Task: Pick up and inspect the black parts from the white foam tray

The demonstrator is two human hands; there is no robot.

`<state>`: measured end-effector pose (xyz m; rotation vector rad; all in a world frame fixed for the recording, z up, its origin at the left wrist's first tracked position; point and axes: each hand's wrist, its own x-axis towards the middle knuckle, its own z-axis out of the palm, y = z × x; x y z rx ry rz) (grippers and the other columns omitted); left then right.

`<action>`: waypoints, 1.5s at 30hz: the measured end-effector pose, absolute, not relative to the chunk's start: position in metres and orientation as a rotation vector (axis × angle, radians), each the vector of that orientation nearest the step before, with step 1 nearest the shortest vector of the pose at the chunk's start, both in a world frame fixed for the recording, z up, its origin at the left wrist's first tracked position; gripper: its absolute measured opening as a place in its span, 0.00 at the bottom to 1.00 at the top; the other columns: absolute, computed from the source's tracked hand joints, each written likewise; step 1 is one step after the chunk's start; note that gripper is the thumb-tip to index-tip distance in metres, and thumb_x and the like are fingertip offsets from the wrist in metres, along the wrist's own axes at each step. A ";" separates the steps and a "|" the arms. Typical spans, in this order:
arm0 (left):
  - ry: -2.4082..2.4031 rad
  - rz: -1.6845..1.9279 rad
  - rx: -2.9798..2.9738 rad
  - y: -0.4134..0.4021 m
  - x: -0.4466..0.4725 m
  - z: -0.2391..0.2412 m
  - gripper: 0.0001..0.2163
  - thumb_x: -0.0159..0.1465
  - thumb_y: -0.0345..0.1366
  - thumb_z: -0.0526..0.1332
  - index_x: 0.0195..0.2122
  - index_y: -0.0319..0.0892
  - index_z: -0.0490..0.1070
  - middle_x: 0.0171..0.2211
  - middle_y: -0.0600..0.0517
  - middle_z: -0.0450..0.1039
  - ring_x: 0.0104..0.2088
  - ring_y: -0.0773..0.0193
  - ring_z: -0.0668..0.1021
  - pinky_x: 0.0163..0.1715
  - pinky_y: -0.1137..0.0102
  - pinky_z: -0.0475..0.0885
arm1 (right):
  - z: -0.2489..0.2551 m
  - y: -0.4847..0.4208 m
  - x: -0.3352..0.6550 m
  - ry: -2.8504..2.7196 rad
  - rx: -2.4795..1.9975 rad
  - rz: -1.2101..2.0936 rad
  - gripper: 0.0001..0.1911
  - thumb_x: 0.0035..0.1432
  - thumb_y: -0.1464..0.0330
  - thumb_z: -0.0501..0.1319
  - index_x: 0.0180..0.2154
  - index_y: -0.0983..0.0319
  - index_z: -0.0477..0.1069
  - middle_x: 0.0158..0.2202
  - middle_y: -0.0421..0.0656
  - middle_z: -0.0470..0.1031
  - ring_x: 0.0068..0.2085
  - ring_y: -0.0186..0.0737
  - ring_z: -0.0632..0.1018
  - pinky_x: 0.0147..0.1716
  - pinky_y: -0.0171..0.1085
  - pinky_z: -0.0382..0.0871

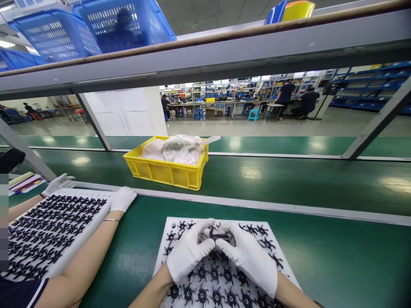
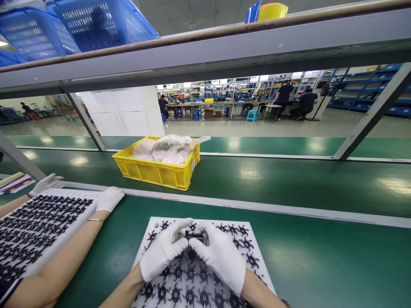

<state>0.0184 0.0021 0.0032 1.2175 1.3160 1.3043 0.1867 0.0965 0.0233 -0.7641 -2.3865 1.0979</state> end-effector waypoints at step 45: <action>1.417 1.288 1.557 -0.004 0.024 0.018 0.08 0.59 0.27 0.58 0.39 0.40 0.72 0.37 0.51 0.74 0.39 0.64 0.76 0.42 0.73 0.70 | 0.018 0.105 0.192 -1.937 -1.007 2.204 0.30 0.61 0.45 0.47 0.24 0.64 0.62 0.13 0.36 0.60 0.15 0.27 0.56 0.16 0.28 0.45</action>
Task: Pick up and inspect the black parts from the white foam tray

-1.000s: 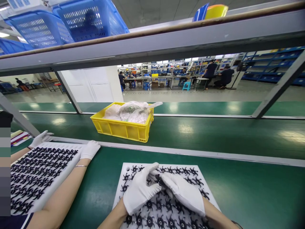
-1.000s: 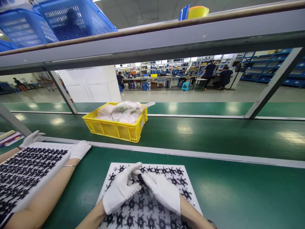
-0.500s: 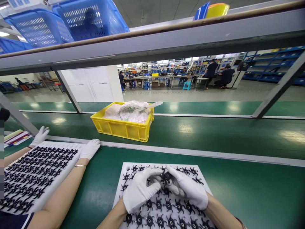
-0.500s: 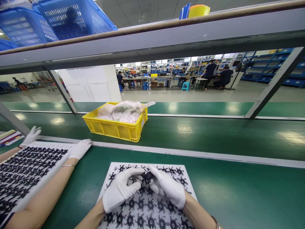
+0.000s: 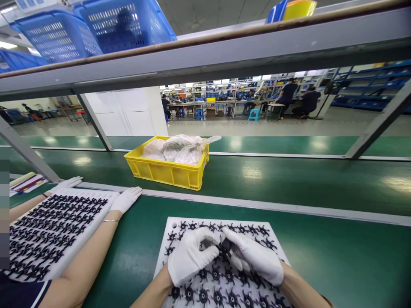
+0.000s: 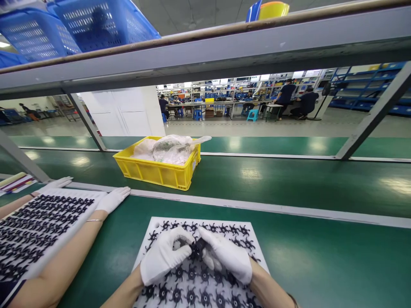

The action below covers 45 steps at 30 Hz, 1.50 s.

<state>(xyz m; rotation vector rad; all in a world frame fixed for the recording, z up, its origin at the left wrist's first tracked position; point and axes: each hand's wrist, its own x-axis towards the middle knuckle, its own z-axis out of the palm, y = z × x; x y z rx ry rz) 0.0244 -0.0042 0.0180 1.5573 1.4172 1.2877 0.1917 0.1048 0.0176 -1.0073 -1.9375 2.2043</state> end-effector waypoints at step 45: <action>1.472 1.298 1.603 -0.004 0.023 0.014 0.20 0.55 0.44 0.67 0.47 0.44 0.71 0.44 0.50 0.73 0.42 0.62 0.76 0.41 0.72 0.72 | 0.031 0.097 0.189 -2.222 -1.005 1.864 0.35 0.62 0.43 0.41 0.17 0.62 0.60 0.13 0.37 0.58 0.19 0.32 0.63 0.26 0.34 0.61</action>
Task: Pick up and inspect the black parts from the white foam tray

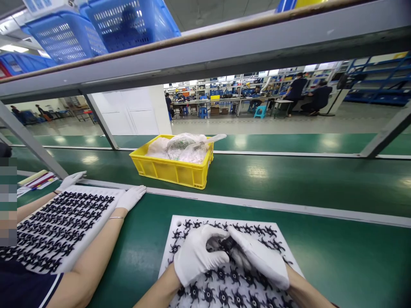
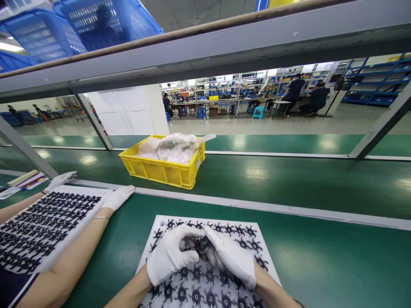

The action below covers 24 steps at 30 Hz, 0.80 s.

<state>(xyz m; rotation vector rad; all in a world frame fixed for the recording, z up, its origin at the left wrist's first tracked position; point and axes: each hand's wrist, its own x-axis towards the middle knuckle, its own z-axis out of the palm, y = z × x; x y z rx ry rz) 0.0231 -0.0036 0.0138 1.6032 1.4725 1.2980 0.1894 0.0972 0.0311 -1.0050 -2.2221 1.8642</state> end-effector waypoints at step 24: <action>1.577 1.220 1.779 -0.004 0.026 0.019 0.17 0.52 0.27 0.58 0.44 0.44 0.69 0.42 0.54 0.73 0.42 0.63 0.75 0.45 0.71 0.70 | 0.036 0.098 0.192 -2.413 -0.978 1.775 0.34 0.64 0.44 0.38 0.20 0.62 0.58 0.13 0.36 0.59 0.18 0.31 0.62 0.25 0.32 0.60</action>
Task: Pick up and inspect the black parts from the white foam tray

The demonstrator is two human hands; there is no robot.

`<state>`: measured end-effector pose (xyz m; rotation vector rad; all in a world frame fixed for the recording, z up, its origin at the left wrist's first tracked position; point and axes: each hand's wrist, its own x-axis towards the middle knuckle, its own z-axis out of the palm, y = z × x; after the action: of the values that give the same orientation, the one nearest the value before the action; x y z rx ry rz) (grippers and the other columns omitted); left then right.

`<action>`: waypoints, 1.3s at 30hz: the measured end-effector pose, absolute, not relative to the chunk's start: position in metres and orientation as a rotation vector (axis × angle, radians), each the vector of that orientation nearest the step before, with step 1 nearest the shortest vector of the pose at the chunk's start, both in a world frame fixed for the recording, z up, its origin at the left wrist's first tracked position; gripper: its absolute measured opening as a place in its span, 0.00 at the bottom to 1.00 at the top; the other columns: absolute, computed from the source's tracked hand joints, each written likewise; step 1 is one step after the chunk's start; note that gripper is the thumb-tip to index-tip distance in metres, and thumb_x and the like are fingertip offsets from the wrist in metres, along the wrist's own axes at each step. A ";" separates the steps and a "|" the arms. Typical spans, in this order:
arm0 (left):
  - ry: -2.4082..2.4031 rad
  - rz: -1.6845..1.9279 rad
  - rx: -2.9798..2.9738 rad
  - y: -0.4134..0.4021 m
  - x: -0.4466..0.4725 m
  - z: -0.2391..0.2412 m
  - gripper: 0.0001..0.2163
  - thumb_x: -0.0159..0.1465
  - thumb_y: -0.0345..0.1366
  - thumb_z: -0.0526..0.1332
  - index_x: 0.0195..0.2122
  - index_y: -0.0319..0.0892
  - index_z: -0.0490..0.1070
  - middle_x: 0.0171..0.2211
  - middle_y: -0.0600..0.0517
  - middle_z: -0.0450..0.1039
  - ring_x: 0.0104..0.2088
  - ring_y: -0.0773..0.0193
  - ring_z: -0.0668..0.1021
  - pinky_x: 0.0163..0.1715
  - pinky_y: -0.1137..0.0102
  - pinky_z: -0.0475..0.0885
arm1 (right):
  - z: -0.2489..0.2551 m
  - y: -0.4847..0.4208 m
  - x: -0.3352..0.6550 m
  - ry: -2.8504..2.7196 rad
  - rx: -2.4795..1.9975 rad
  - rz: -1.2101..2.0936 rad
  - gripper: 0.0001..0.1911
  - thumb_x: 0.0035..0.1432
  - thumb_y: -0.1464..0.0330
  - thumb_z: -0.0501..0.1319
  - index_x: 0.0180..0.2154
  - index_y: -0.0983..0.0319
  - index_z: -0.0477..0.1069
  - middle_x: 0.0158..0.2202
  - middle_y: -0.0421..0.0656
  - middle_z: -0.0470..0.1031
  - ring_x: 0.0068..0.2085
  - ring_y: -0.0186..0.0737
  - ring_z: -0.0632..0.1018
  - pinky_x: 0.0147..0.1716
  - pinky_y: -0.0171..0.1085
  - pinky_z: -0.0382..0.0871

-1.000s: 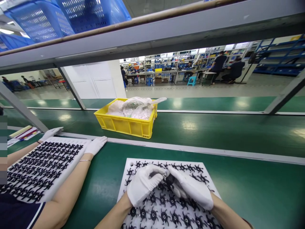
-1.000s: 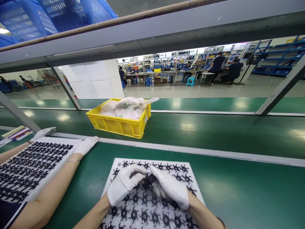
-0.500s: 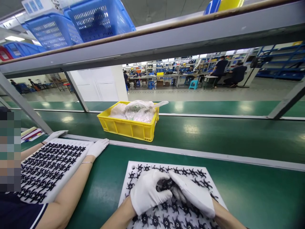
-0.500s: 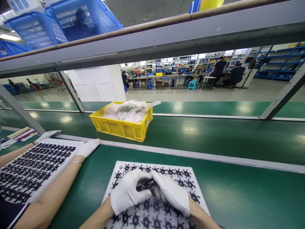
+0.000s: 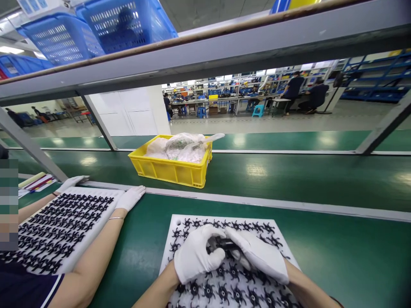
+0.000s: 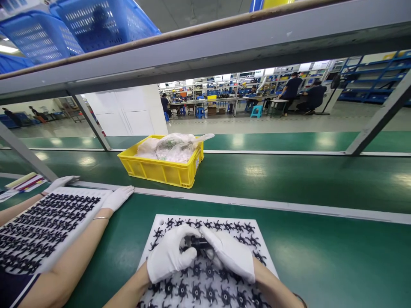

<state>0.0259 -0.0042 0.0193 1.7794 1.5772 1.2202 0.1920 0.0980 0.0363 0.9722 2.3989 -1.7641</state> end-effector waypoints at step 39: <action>1.425 0.508 2.550 -0.001 0.062 0.055 0.22 0.63 0.39 0.52 0.58 0.39 0.55 0.55 0.40 0.62 0.57 0.50 0.64 0.58 0.57 0.56 | -0.007 0.183 0.214 2.624 1.019 -1.852 0.33 0.61 0.43 0.42 0.26 0.64 0.68 0.14 0.39 0.66 0.13 0.30 0.61 0.16 0.30 0.56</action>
<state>0.0623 -0.0006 0.0546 2.5496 1.4248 0.5081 0.2136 0.1831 -0.0074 1.0189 2.6243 -1.8518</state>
